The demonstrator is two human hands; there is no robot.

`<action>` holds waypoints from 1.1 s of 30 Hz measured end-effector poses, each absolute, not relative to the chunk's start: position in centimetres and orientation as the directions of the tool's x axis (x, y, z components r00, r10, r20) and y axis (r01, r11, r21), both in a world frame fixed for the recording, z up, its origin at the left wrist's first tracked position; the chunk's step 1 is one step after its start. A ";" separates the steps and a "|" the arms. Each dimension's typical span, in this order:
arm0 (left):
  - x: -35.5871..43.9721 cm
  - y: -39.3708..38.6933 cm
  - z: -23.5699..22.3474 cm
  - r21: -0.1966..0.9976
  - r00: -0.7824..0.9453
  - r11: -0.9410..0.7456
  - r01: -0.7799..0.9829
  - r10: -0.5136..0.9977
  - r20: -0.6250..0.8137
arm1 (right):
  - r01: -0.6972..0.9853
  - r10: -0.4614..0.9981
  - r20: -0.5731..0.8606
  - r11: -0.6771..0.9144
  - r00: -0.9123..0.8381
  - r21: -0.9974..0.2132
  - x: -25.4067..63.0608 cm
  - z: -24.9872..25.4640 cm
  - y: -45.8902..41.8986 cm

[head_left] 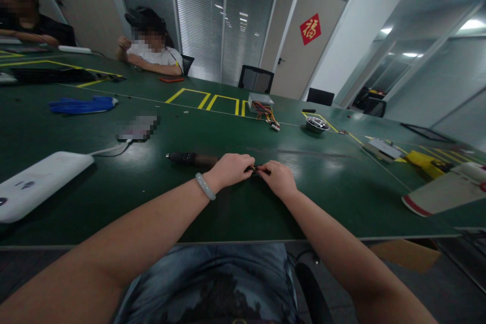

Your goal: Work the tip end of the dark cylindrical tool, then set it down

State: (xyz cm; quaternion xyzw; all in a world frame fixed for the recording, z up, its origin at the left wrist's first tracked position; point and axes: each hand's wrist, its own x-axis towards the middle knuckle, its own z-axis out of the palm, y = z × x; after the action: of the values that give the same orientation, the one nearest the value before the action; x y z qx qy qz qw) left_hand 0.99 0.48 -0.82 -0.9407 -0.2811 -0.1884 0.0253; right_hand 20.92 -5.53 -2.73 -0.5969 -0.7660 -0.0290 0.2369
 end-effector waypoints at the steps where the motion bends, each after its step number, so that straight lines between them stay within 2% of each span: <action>1: 1.0 0.5 -0.9 0.059 0.771 -0.841 0.538 0.519 0.369 | 0.927 0.899 0.400 0.290 -0.179 -0.237 20.9 -2.7 -5.5; 11: 1.3 0.7 -0.9 0.056 0.781 -0.838 0.542 0.527 0.335 | 0.919 0.877 0.410 0.348 -0.250 -0.186 20.8 -2.9 -4.5; 17: 1.0 0.9 -1.0 0.086 0.783 -0.844 0.529 0.525 0.334 | 0.945 0.905 0.306 0.323 -0.295 -0.044 20.5 -2.5 -4.1; 25: 1.0 0.5 -0.7 0.103 0.775 -0.838 0.536 0.536 0.335 | 0.950 0.924 0.222 0.304 -0.312 0.069 20.1 -2.4 -3.4; 29: 0.6 0.2 0.0 0.074 0.763 -0.867 0.493 0.472 0.441 | 0.968 0.946 0.207 0.235 -0.248 0.088 21.6 -2.3 -2.3; 33: -0.1 0.5 0.4 0.079 0.721 -0.860 0.503 0.469 0.510 | 0.995 0.979 0.193 0.045 -0.062 0.091 27.4 -1.3 -2.9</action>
State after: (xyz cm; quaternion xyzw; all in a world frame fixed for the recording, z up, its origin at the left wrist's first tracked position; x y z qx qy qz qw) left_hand -0.08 0.50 0.38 -0.9271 -0.2622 -0.2659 0.0324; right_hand 27.44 -2.92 -1.26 -0.6836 -0.7219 -0.0999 0.0391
